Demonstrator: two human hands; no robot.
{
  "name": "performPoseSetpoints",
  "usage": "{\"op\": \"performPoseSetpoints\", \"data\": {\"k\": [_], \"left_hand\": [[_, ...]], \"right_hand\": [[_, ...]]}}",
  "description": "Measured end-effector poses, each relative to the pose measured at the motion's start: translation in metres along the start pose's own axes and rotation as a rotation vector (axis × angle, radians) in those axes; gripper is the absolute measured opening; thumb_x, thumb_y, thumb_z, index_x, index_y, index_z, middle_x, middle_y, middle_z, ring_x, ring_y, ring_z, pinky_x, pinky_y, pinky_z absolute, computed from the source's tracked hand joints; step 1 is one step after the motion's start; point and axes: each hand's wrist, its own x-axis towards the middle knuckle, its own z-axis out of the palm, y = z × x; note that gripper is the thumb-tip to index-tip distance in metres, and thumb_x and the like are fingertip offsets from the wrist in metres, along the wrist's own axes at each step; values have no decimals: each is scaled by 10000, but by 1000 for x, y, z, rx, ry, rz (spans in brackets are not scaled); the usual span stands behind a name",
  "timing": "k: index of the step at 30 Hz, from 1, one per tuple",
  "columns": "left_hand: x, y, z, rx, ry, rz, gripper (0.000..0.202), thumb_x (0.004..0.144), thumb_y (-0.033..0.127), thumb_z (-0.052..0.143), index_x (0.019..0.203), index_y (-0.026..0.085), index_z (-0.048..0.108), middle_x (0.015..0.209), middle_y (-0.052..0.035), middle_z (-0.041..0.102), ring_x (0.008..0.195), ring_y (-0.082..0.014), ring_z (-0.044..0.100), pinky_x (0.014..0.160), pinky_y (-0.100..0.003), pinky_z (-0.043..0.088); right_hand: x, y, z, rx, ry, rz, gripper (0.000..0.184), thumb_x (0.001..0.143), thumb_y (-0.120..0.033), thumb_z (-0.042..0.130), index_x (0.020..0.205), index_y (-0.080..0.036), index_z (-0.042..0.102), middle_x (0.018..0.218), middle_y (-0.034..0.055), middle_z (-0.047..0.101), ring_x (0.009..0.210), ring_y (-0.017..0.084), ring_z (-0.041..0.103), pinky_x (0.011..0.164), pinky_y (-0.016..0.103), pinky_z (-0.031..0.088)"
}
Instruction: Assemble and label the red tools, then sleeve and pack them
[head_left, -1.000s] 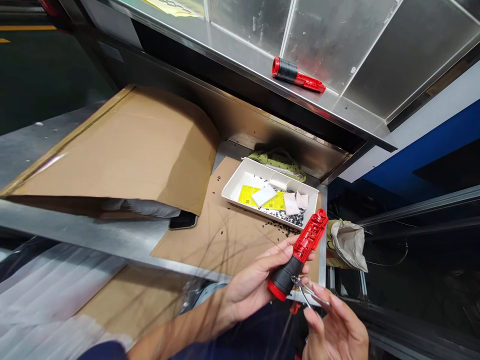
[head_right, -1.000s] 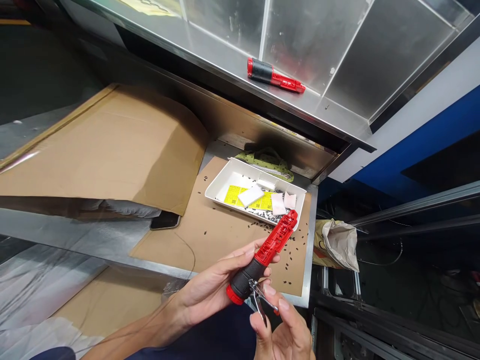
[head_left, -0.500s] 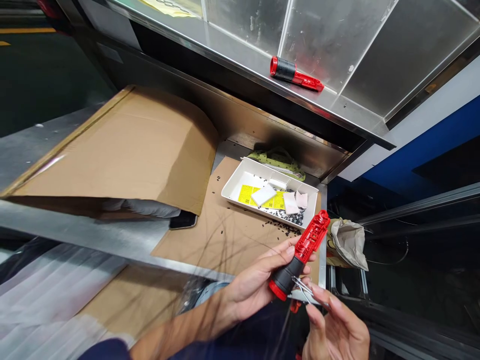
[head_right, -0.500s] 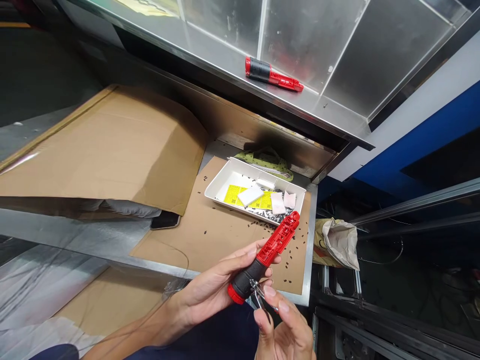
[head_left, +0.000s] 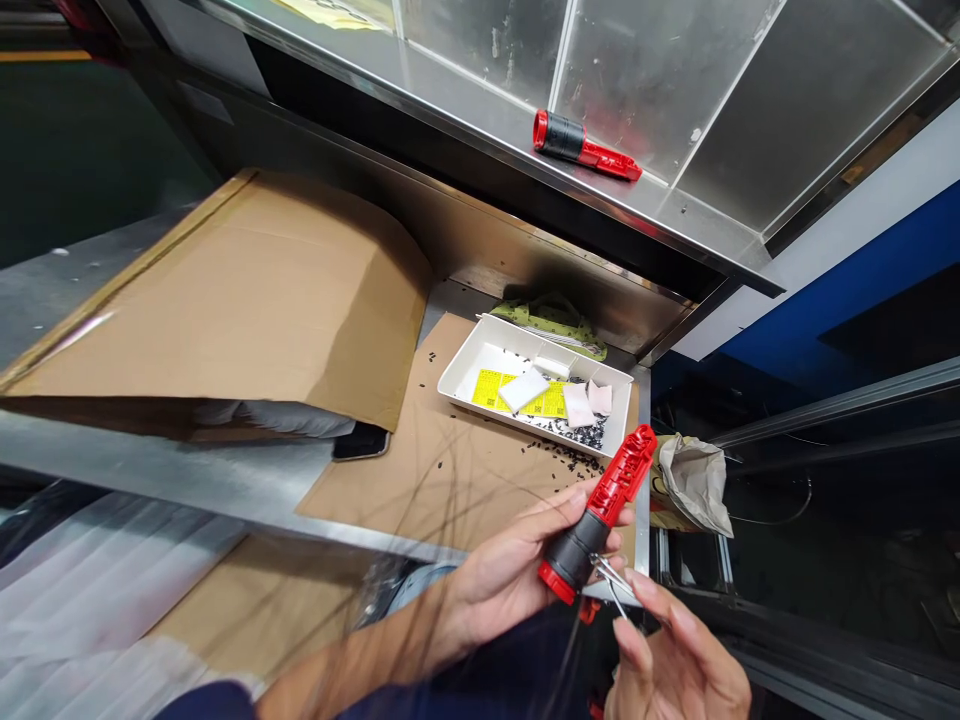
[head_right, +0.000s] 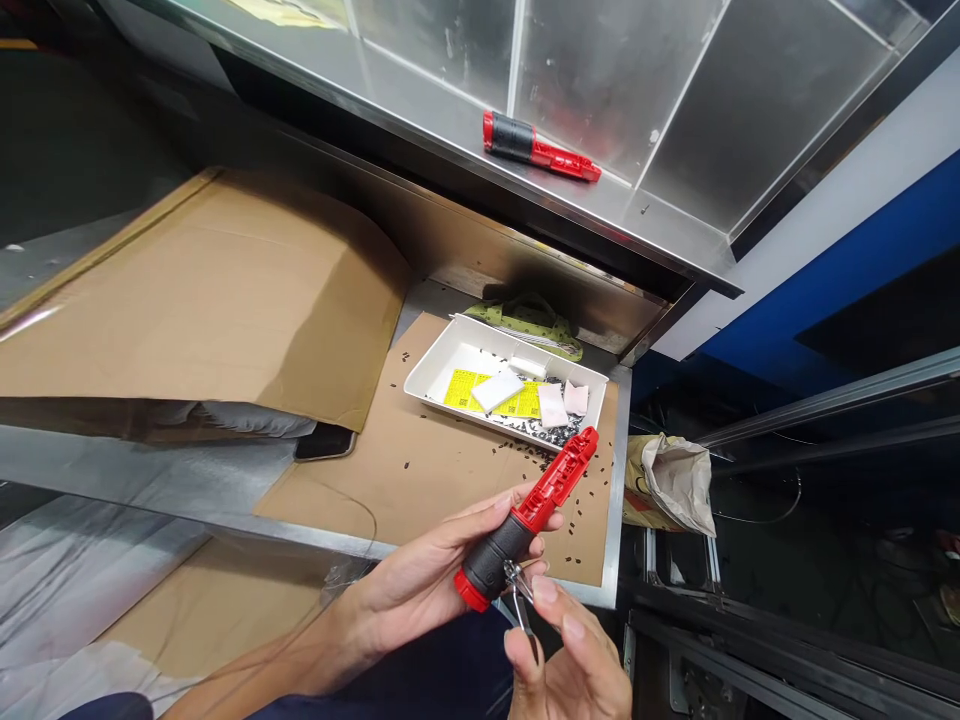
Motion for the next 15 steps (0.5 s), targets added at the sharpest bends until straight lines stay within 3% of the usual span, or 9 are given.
{"op": "performPoseSetpoints", "data": {"k": [5,8,11,15], "left_hand": [[0,1,3,29,0,17,266,907,273,642,1133,136,673,954,-68,709,785,-127,627,768,-255,470],[0,1,3,45,45,11,274,898,255,654,1143,134,665,965,-75,708,825,-139,627,769,-258,458],[-1,-1,1,42,42,6,294,885,254,675,1154,136,670,965,-78,714,834,-147,633,778,-268,459],[0,-3,0,-18,-17,-22,257,876,305,694,1059,127,716,972,-76,717,831,-145,641,830,-295,479]], "right_hand": [[7,-11,30,23,149,-83,270,859,-288,740,1081,-200,613,817,26,776,645,203,757,613,271,647],[6,-11,34,80,133,-98,259,859,-246,739,1093,-211,634,838,20,776,667,185,760,652,251,648],[0,-8,24,119,109,-71,262,860,-197,725,1101,-242,632,830,7,773,691,189,762,662,280,656],[-18,-5,-4,51,44,144,242,882,-227,690,1104,-248,596,866,67,764,818,262,765,555,314,643]]}}
